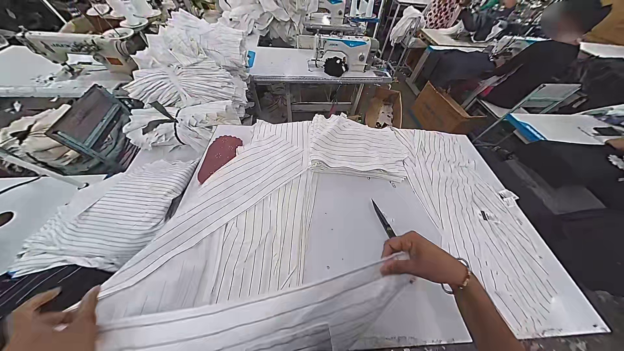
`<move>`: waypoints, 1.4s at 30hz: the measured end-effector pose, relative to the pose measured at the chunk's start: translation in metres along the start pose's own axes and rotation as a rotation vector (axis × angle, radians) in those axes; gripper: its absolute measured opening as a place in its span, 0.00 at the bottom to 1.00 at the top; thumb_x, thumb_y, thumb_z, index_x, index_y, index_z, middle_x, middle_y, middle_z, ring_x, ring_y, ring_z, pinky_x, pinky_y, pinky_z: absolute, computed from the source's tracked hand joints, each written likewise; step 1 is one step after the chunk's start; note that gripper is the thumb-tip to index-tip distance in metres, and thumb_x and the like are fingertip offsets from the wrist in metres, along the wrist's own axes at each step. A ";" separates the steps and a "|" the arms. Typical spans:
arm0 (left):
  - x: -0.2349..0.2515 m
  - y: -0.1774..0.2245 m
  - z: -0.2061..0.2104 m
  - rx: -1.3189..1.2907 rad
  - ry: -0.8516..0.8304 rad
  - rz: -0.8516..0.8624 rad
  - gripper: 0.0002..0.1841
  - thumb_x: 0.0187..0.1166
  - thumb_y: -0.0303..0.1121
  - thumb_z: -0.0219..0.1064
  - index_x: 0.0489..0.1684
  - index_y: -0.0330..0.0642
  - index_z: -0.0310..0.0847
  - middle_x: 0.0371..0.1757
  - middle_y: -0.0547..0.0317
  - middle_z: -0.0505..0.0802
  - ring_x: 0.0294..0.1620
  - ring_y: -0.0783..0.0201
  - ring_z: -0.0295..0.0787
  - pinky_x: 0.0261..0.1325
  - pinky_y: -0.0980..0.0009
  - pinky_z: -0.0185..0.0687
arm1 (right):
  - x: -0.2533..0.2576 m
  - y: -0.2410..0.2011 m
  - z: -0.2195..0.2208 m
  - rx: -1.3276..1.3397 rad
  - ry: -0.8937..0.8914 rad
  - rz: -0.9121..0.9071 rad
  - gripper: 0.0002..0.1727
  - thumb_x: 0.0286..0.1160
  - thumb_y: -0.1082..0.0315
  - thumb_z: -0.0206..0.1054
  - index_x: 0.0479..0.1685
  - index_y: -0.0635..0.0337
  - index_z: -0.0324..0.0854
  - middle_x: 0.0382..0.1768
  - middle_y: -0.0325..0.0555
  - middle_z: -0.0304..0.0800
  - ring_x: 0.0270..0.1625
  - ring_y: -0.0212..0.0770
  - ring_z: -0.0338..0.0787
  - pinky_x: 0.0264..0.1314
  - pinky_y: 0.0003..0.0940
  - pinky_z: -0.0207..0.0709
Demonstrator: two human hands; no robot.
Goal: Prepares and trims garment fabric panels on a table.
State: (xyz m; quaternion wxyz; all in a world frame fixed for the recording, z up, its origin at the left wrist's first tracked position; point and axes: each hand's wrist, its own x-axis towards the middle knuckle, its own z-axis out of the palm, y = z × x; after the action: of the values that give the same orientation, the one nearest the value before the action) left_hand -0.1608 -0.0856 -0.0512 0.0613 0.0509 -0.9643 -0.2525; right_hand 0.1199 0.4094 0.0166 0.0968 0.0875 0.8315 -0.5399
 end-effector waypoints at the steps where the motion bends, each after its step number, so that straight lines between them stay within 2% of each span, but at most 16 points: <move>1: 0.010 0.014 0.029 -0.060 -0.032 0.139 0.32 0.83 0.44 0.63 0.75 0.23 0.72 0.59 0.18 0.86 0.61 0.21 0.83 0.66 0.24 0.68 | 0.015 0.009 -0.003 -0.041 0.066 0.098 0.14 0.71 0.56 0.77 0.32 0.59 0.90 0.27 0.29 0.88 0.31 0.16 0.81 0.38 0.18 0.73; 3: 0.024 0.058 0.100 -0.152 -0.158 0.401 0.25 0.81 0.36 0.68 0.67 0.21 0.78 0.60 0.16 0.85 0.63 0.15 0.79 0.66 0.18 0.63 | 0.042 0.035 -0.005 -0.054 0.148 0.260 0.17 0.72 0.52 0.77 0.33 0.58 0.87 0.23 0.30 0.83 0.26 0.21 0.77 0.34 0.24 0.70; 5: 0.022 0.121 0.171 -0.158 -0.361 0.608 0.22 0.79 0.32 0.70 0.67 0.27 0.82 0.68 0.24 0.85 0.71 0.24 0.79 0.72 0.26 0.67 | 0.053 0.064 -0.009 0.014 0.124 0.340 0.16 0.69 0.55 0.79 0.37 0.59 0.88 0.27 0.33 0.86 0.28 0.23 0.80 0.37 0.26 0.74; 8: 0.015 0.208 0.248 -0.092 -0.450 0.839 0.19 0.81 0.26 0.62 0.70 0.33 0.83 0.73 0.33 0.84 0.75 0.31 0.79 0.75 0.34 0.69 | 0.054 0.095 -0.006 0.133 0.164 0.376 0.14 0.66 0.60 0.81 0.44 0.60 0.90 0.33 0.35 0.91 0.33 0.23 0.84 0.42 0.26 0.78; 10: 0.024 0.251 0.271 -0.061 -0.486 0.814 0.18 0.84 0.27 0.58 0.67 0.33 0.84 0.72 0.32 0.85 0.74 0.30 0.79 0.73 0.34 0.69 | 0.054 0.106 0.008 0.270 0.386 0.327 0.10 0.63 0.67 0.81 0.39 0.60 0.90 0.31 0.34 0.93 0.33 0.22 0.87 0.42 0.22 0.81; 12: 0.036 0.287 0.267 -0.115 -0.595 0.637 0.17 0.88 0.30 0.57 0.64 0.28 0.84 0.67 0.30 0.87 0.73 0.31 0.80 0.76 0.35 0.69 | 0.056 0.108 0.027 0.487 0.639 0.251 0.05 0.62 0.77 0.79 0.35 0.62 0.90 0.31 0.34 0.95 0.35 0.22 0.91 0.44 0.21 0.86; 13: 0.038 0.300 0.257 -0.213 -0.622 0.536 0.17 0.89 0.32 0.59 0.62 0.25 0.84 0.61 0.29 0.89 0.68 0.34 0.84 0.74 0.37 0.71 | 0.056 0.105 0.033 0.595 0.726 0.223 0.05 0.64 0.80 0.76 0.35 0.63 0.89 0.32 0.35 0.96 0.37 0.24 0.92 0.46 0.22 0.87; 14: 0.038 0.309 0.245 -0.345 -0.620 0.454 0.17 0.87 0.33 0.64 0.57 0.24 0.85 0.51 0.31 0.91 0.55 0.39 0.89 0.66 0.41 0.76 | 0.054 0.103 0.039 0.690 0.783 0.210 0.05 0.67 0.82 0.73 0.36 0.64 0.89 0.33 0.36 0.96 0.38 0.25 0.93 0.48 0.23 0.87; 15: 0.035 0.315 0.229 -0.469 -0.629 0.396 0.15 0.84 0.33 0.68 0.53 0.26 0.85 0.41 0.40 0.92 0.42 0.52 0.88 0.55 0.52 0.81 | 0.053 0.100 0.044 0.761 0.822 0.208 0.05 0.70 0.82 0.71 0.38 0.64 0.89 0.34 0.37 0.96 0.38 0.25 0.93 0.47 0.23 0.87; 17: 0.017 0.319 0.185 -0.681 -0.712 0.330 0.07 0.81 0.30 0.71 0.45 0.34 0.85 0.26 0.63 0.88 0.24 0.77 0.80 0.33 0.77 0.78 | 0.048 0.098 0.054 0.832 0.858 0.180 0.06 0.73 0.81 0.69 0.41 0.65 0.90 0.36 0.39 0.97 0.38 0.26 0.93 0.47 0.23 0.87; 21: -0.021 0.309 0.111 -0.833 -0.829 0.403 0.01 0.76 0.26 0.72 0.36 0.41 0.88 0.22 0.70 0.90 0.20 0.82 0.82 0.26 0.84 0.78 | 0.037 0.086 0.069 0.711 0.797 0.107 0.08 0.77 0.78 0.67 0.49 0.69 0.90 0.47 0.44 0.98 0.49 0.27 0.94 0.58 0.25 0.87; 26: -0.070 0.278 0.068 -0.851 -0.904 0.643 0.03 0.75 0.32 0.73 0.40 0.44 0.89 0.26 0.77 0.92 0.25 0.86 0.85 0.30 0.87 0.80 | 0.015 0.038 0.096 0.209 0.808 -0.052 0.10 0.79 0.74 0.66 0.49 0.68 0.90 0.46 0.40 0.97 0.47 0.18 0.91 0.56 0.17 0.84; 29: -0.105 0.251 0.045 -0.886 -0.958 0.721 0.05 0.76 0.33 0.72 0.40 0.43 0.90 0.28 0.78 0.92 0.27 0.88 0.85 0.33 0.89 0.80 | -0.012 -0.025 0.110 0.404 0.386 -0.334 0.05 0.79 0.73 0.67 0.43 0.62 0.88 0.39 0.27 0.94 0.43 0.12 0.87 0.49 0.12 0.81; 31: -0.128 0.229 0.030 -0.970 -1.004 0.740 0.05 0.76 0.32 0.72 0.40 0.43 0.91 0.31 0.77 0.94 0.31 0.88 0.88 0.38 0.89 0.83 | -0.019 -0.058 0.114 0.435 0.176 -0.501 0.06 0.81 0.68 0.68 0.44 0.62 0.86 0.40 0.28 0.94 0.44 0.10 0.87 0.50 0.09 0.79; 35: -0.164 0.194 0.003 -1.136 -0.956 0.661 0.03 0.71 0.28 0.74 0.37 0.44 0.93 0.32 0.77 0.96 0.32 0.86 0.90 0.40 0.87 0.87 | -0.017 -0.078 0.122 0.230 0.371 -0.473 0.09 0.78 0.68 0.71 0.38 0.67 0.84 0.34 0.31 0.92 0.38 0.11 0.86 0.46 0.10 0.80; 42: -0.185 0.154 -0.009 -1.241 -0.839 0.761 0.10 0.78 0.27 0.68 0.50 0.43 0.94 0.46 0.72 0.99 0.45 0.83 0.93 0.53 0.84 0.89 | -0.028 -0.089 0.142 0.181 0.378 -0.417 0.10 0.78 0.64 0.72 0.33 0.57 0.76 0.24 0.22 0.84 0.30 0.08 0.79 0.35 0.07 0.73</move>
State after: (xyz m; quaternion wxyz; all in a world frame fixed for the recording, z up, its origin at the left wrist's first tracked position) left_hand 0.0125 0.0673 0.0149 -0.2046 -0.4189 -0.5445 -0.6973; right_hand 0.1343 0.2426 0.0455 -0.1811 0.0221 0.7833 -0.5943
